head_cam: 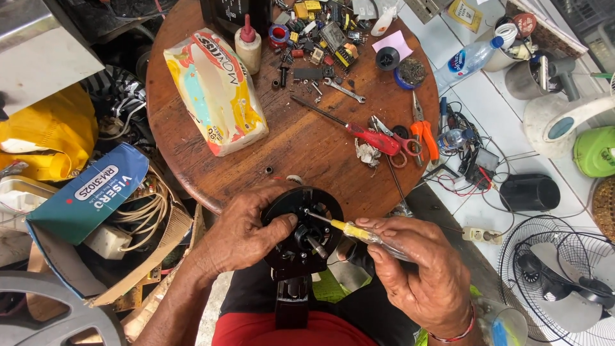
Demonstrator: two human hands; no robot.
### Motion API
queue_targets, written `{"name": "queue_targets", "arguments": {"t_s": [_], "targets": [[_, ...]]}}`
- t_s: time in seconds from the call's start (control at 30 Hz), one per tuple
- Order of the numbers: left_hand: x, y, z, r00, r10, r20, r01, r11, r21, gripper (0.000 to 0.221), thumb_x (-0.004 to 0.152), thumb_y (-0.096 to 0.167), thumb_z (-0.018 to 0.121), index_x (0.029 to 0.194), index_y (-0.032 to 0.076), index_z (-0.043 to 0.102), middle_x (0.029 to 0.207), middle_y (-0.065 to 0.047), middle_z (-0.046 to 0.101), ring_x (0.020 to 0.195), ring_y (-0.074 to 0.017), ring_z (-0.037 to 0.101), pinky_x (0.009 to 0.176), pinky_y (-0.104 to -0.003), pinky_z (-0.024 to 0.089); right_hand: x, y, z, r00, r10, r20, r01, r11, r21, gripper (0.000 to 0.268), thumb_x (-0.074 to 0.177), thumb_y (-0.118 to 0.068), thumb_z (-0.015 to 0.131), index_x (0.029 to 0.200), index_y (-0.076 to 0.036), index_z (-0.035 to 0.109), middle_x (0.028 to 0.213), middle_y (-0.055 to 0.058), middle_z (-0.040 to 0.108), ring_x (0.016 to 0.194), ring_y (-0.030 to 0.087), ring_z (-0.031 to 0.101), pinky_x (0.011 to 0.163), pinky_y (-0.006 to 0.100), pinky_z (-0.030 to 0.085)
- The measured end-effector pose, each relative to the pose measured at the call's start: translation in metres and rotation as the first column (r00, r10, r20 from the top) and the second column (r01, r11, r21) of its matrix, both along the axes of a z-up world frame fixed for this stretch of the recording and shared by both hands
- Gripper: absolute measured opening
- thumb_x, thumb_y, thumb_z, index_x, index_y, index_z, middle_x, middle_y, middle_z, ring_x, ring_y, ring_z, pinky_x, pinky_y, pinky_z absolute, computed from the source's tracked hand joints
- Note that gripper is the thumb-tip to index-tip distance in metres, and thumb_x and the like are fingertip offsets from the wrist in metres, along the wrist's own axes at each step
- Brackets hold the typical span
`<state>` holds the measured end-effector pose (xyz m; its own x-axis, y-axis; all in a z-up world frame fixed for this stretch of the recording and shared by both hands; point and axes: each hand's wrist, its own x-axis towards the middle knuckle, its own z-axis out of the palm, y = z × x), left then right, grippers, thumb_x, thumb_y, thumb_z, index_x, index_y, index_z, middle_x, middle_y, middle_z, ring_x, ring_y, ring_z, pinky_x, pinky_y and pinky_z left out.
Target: Attaching a plastic profile to a motor frame using a screwdriver and manual alignment.
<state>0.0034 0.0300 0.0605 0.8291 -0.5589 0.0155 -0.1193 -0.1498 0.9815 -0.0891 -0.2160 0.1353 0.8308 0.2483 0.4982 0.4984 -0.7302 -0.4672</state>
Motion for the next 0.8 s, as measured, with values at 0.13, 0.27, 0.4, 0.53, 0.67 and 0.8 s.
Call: {"name": "queue_targets", "arguments": {"t_s": [0.13, 0.27, 0.4, 0.53, 0.67, 0.8], "targets": [[0.001, 0.000, 0.000, 0.999, 0.004, 0.039, -0.004, 1.000, -0.012, 0.031, 0.086, 0.019, 0.061, 0.113, 0.009, 0.073, 0.118, -0.006, 0.075, 0.111, -0.0224, 0.071, 0.099, -0.039, 0.050, 0.001, 0.001, -0.002, 1.000, 0.012, -0.004, -0.012, 1.000, -0.001, 0.023, 0.096, -0.007, 0.066, 0.114, -0.003, 0.052, 0.112, 0.015, 0.076, 0.104, 0.023, 0.079, 0.090, 0.030, 0.065], [0.001, 0.000, -0.001, 0.998, 0.003, 0.056, -0.002, 1.000, -0.012, 0.032, 0.086, 0.020, 0.061, 0.113, 0.009, 0.073, 0.117, -0.006, 0.075, 0.108, -0.0228, 0.071, 0.095, -0.038, 0.052, 0.001, -0.003, -0.002, 0.998, 0.035, -0.059, -0.040, 0.995, -0.091, 0.021, 0.095, -0.011, 0.069, 0.112, -0.004, 0.059, 0.116, 0.011, 0.074, 0.105, 0.021, 0.080, 0.091, 0.029, 0.065], [0.001, 0.000, -0.001, 0.999, 0.013, 0.044, -0.014, 1.000, 0.010, 0.031, 0.087, 0.022, 0.062, 0.113, 0.009, 0.073, 0.115, -0.006, 0.076, 0.106, -0.0220, 0.073, 0.090, -0.038, 0.054, 0.007, 0.006, 0.011, 0.998, 0.064, 0.004, -0.062, 0.982, -0.176, 0.021, 0.096, -0.012, 0.069, 0.112, -0.005, 0.057, 0.114, 0.011, 0.077, 0.101, 0.020, 0.080, 0.086, 0.028, 0.065], [0.002, 0.002, 0.000, 0.997, 0.000, 0.077, 0.001, 1.000, -0.019, 0.031, 0.087, 0.021, 0.060, 0.112, 0.009, 0.072, 0.116, -0.006, 0.076, 0.106, -0.0230, 0.073, 0.092, -0.038, 0.053, 0.009, 0.007, 0.012, 0.999, 0.040, 0.009, -0.037, 0.981, -0.189, 0.023, 0.096, -0.013, 0.069, 0.114, -0.004, 0.057, 0.111, 0.010, 0.077, 0.097, 0.019, 0.079, 0.086, 0.029, 0.064], [0.003, 0.002, 0.001, 0.998, -0.003, 0.065, 0.002, 1.000, 0.007, 0.031, 0.086, 0.020, 0.061, 0.112, 0.009, 0.073, 0.113, -0.005, 0.076, 0.104, -0.0227, 0.072, 0.090, -0.037, 0.053, 0.013, 0.010, 0.023, 0.965, 0.261, 0.031, -0.252, 0.952, -0.174, 0.025, 0.089, 0.003, 0.077, 0.108, 0.005, 0.061, 0.106, 0.022, 0.071, 0.105, 0.032, 0.081, 0.092, 0.035, 0.071], [0.004, 0.002, 0.002, 0.999, -0.008, 0.048, 0.008, 1.000, -0.003, 0.033, 0.086, 0.020, 0.061, 0.115, 0.009, 0.073, 0.118, -0.006, 0.076, 0.110, -0.0235, 0.072, 0.094, -0.038, 0.053, 0.014, 0.000, 0.054, 0.894, 0.402, -0.200, -0.444, 0.857, -0.262, 0.025, 0.101, -0.009, 0.055, 0.121, 0.001, 0.067, 0.128, 0.021, 0.068, 0.124, 0.037, 0.071, 0.107, 0.048, 0.060]]}}
